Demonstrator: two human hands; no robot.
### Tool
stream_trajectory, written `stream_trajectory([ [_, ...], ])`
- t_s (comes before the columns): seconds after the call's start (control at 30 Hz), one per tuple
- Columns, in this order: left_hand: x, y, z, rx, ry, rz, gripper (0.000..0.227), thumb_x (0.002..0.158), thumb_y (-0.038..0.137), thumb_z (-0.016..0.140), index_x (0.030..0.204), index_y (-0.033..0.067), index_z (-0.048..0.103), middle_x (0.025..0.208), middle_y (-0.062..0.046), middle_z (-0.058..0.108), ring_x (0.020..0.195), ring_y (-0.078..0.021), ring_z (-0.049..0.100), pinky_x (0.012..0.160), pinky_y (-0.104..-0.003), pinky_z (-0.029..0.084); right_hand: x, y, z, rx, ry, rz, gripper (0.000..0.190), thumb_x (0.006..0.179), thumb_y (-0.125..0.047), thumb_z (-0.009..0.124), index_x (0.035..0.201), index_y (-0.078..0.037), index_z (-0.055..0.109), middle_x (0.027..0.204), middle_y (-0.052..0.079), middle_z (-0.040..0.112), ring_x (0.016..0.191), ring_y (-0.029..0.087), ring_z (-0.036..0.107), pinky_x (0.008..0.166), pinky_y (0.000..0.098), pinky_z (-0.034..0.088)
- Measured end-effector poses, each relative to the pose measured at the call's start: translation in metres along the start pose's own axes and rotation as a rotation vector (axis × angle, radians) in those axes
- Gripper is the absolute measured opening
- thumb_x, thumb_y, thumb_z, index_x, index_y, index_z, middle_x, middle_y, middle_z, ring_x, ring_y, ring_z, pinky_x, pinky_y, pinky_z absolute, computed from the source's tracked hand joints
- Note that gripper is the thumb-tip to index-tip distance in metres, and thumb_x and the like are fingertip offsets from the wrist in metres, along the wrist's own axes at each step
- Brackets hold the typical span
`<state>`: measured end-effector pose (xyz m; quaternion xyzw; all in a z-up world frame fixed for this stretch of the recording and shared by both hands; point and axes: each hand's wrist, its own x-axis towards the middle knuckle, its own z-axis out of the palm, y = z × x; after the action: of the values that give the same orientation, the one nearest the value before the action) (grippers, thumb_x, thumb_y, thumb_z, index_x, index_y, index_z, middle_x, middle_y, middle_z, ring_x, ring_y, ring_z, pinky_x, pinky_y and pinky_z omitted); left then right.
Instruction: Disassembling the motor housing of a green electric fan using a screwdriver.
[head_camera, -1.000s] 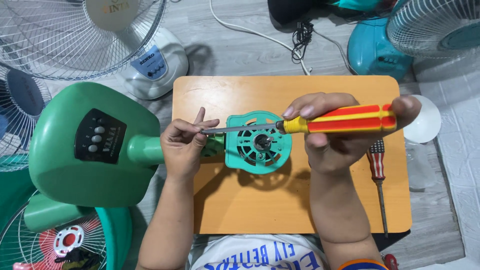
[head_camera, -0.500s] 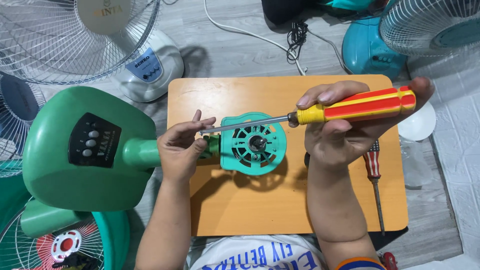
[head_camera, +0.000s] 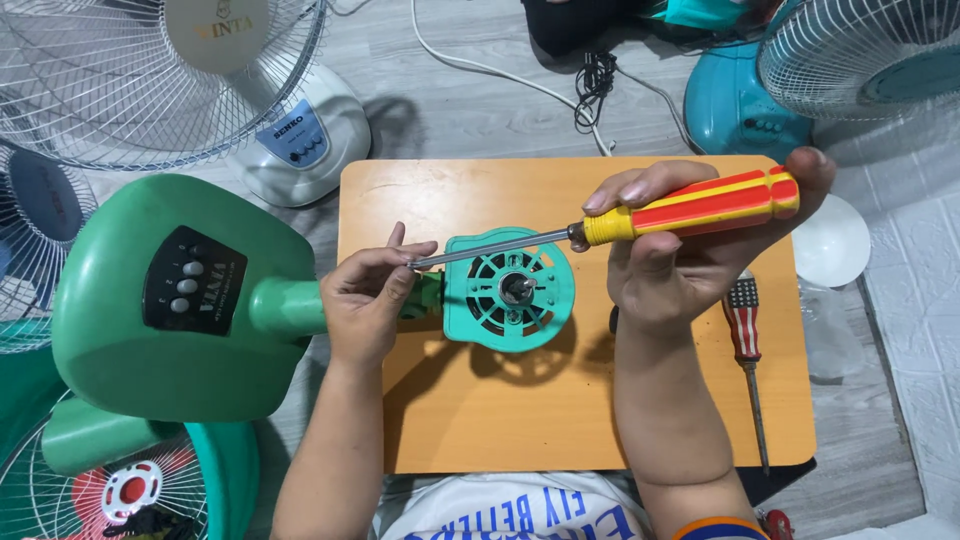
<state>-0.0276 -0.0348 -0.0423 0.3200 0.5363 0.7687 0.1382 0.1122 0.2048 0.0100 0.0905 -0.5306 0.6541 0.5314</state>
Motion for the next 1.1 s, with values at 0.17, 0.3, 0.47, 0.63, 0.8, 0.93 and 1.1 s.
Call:
stream_trajectory([
  [0.17, 0.001, 0.004, 0.003, 0.023, 0.009, -0.01, 0.01, 0.095, 0.007, 0.073, 0.102, 0.009, 0.066, 0.096, -0.008, 0.075, 0.107, -0.0238, 0.076, 0.136, -0.054, 0.029, 0.012, -0.014, 0.02, -0.149, -0.106, -0.077, 0.067, 0.101, -0.021, 0.067, 0.154, -0.037, 0.029, 0.107, 0.015, 0.063, 0.081, 0.023, 0.066, 0.075, 0.0439, 0.066],
  [0.3, 0.001, 0.006, 0.006, 0.045, 0.052, -0.002, 0.013, 0.095, 0.014, 0.075, 0.099, 0.0088, 0.064, 0.096, -0.008, 0.075, 0.105, -0.0225, 0.075, 0.135, -0.054, 0.033, 0.009, -0.029, 0.037, -0.187, -0.156, -0.059, 0.069, 0.096, -0.018, 0.068, 0.146, -0.036, 0.024, 0.102, 0.016, 0.062, 0.079, 0.032, 0.069, 0.074, 0.042, 0.064],
  [0.47, -0.001, 0.0, 0.001, -0.016, 0.05, -0.001, 0.01, 0.097, 0.007, 0.072, 0.101, 0.0086, 0.063, 0.093, -0.004, 0.073, 0.108, -0.0256, 0.075, 0.134, -0.056, 0.034, 0.008, -0.04, 0.052, -0.125, -0.208, -0.054, 0.058, 0.097, -0.02, 0.069, 0.134, -0.035, 0.026, 0.105, 0.011, 0.063, 0.09, 0.031, 0.071, 0.078, 0.0398, 0.064],
  [0.63, -0.001, -0.006, 0.001, -0.015, 0.065, -0.011, 0.011, 0.096, 0.007, 0.072, 0.101, 0.0097, 0.062, 0.093, -0.007, 0.073, 0.107, -0.0262, 0.075, 0.134, -0.056, 0.034, 0.008, -0.047, 0.057, -0.128, -0.295, -0.045, 0.057, 0.097, -0.016, 0.069, 0.131, -0.031, 0.026, 0.108, 0.012, 0.062, 0.098, 0.03, 0.07, 0.088, 0.0409, 0.064],
  [0.8, 0.0, -0.014, 0.002, -0.038, 0.126, 0.086, 0.016, 0.097, 0.009, 0.073, 0.094, -0.0025, 0.062, 0.086, -0.023, 0.074, 0.104, -0.0398, 0.074, 0.124, -0.068, 0.032, 0.009, -0.044, 0.054, -0.112, -0.341, -0.063, 0.057, 0.099, -0.011, 0.067, 0.134, -0.029, 0.026, 0.11, 0.012, 0.062, 0.098, 0.031, 0.07, 0.088, 0.0414, 0.065],
  [0.93, 0.0, -0.014, 0.003, -0.055, 0.135, 0.087, 0.017, 0.097, 0.012, 0.073, 0.095, -0.0012, 0.062, 0.089, -0.024, 0.074, 0.105, -0.0398, 0.074, 0.124, -0.066, 0.033, 0.007, -0.038, 0.053, -0.099, -0.293, -0.072, 0.06, 0.097, -0.01, 0.067, 0.13, -0.032, 0.022, 0.107, 0.013, 0.062, 0.095, 0.032, 0.071, 0.084, 0.0416, 0.065],
  [1.1, 0.0, -0.014, 0.0, -0.044, 0.132, 0.093, 0.018, 0.097, 0.014, 0.073, 0.096, -0.0003, 0.062, 0.091, -0.024, 0.074, 0.105, -0.0389, 0.074, 0.124, -0.066, 0.033, 0.009, -0.027, 0.057, -0.071, -0.189, -0.217, 0.07, 0.102, -0.012, 0.066, 0.153, -0.025, 0.021, 0.095, 0.018, 0.062, 0.084, 0.034, 0.066, 0.081, 0.0484, 0.059],
])
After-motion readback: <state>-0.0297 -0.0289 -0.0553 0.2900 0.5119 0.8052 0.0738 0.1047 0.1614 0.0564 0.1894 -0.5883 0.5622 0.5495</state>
